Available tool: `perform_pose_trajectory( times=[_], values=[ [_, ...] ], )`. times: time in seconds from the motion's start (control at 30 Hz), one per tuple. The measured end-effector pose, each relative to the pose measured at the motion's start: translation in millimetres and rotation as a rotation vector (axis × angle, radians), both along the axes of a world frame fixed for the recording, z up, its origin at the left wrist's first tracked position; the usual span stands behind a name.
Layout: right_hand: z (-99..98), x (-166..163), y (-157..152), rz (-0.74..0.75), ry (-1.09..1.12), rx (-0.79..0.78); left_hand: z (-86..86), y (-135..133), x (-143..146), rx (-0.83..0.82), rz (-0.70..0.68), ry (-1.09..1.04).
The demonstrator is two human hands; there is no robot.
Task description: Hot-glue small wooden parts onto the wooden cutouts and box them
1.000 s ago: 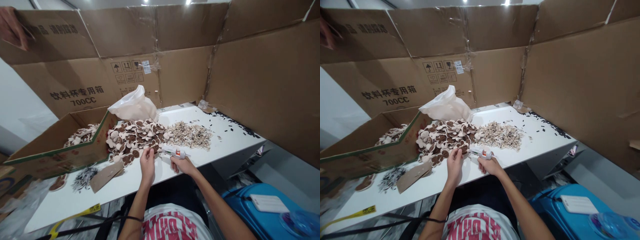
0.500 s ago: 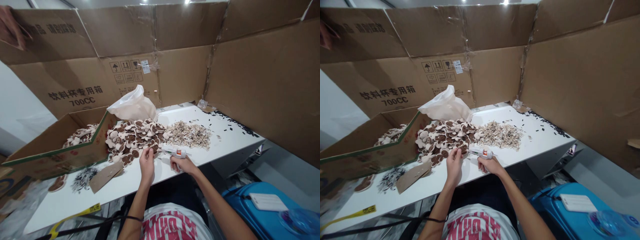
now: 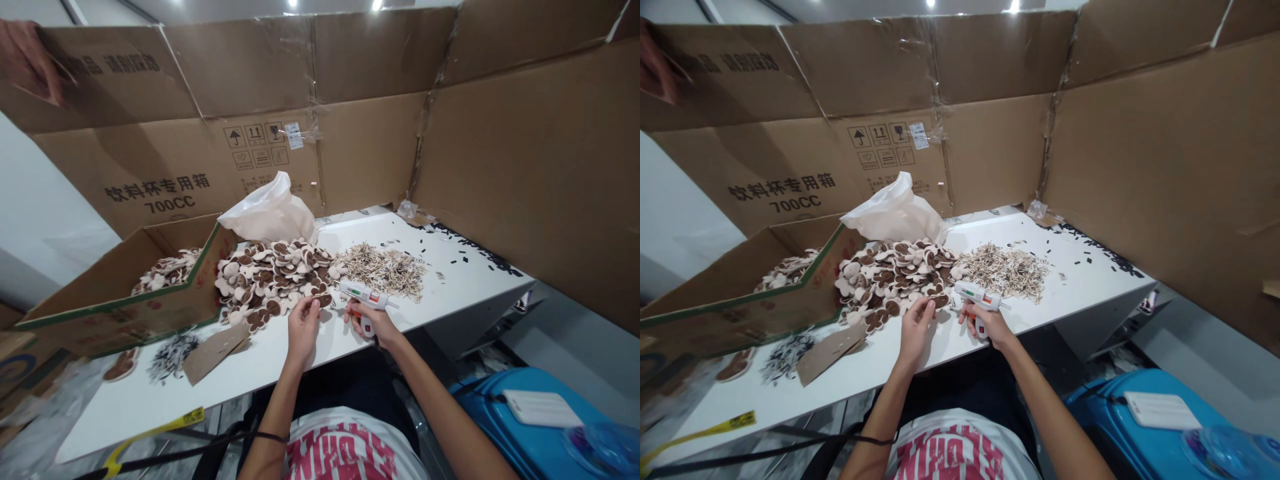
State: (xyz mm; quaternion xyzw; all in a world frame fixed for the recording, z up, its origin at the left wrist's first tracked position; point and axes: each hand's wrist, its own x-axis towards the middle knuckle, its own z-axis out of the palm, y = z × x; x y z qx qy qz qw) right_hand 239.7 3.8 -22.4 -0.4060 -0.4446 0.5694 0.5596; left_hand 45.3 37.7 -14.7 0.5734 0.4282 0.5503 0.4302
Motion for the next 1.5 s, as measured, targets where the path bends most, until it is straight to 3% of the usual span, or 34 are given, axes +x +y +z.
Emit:
perform_pose_trajectory(
  times=[0.13,0.27,0.5,0.6,0.73,0.8,1.07,1.5],
  values=[
    [-2.9,0,2,0.003,0.093,0.031,3.3,-4,1,-0.018,-0.170,0.056],
    [-3.3,-1,4,-0.089,0.104,0.015,5.8,-8,1,-0.016,-0.294,0.108],
    [-3.1,-5,4,-0.163,0.022,-0.026,6.4,-10,4,-0.041,-0.329,0.144],
    [-3.4,-6,5,-0.209,0.025,-0.043,5.0,-8,2,0.009,-0.204,0.159],
    [-2.7,-6,8,-0.297,0.078,-0.065,1.7,-5,-5,0.050,0.309,0.150],
    [-2.4,-6,10,-0.339,0.102,-0.071,-1.0,-5,-7,0.036,0.404,0.203],
    [-6.8,-7,11,-0.344,0.090,-0.070,-13.3,-5,-2,0.239,0.303,0.667],
    [-3.0,-11,9,-0.366,0.106,-0.072,-15.7,1,-4,0.250,0.184,0.727]
  ],
)
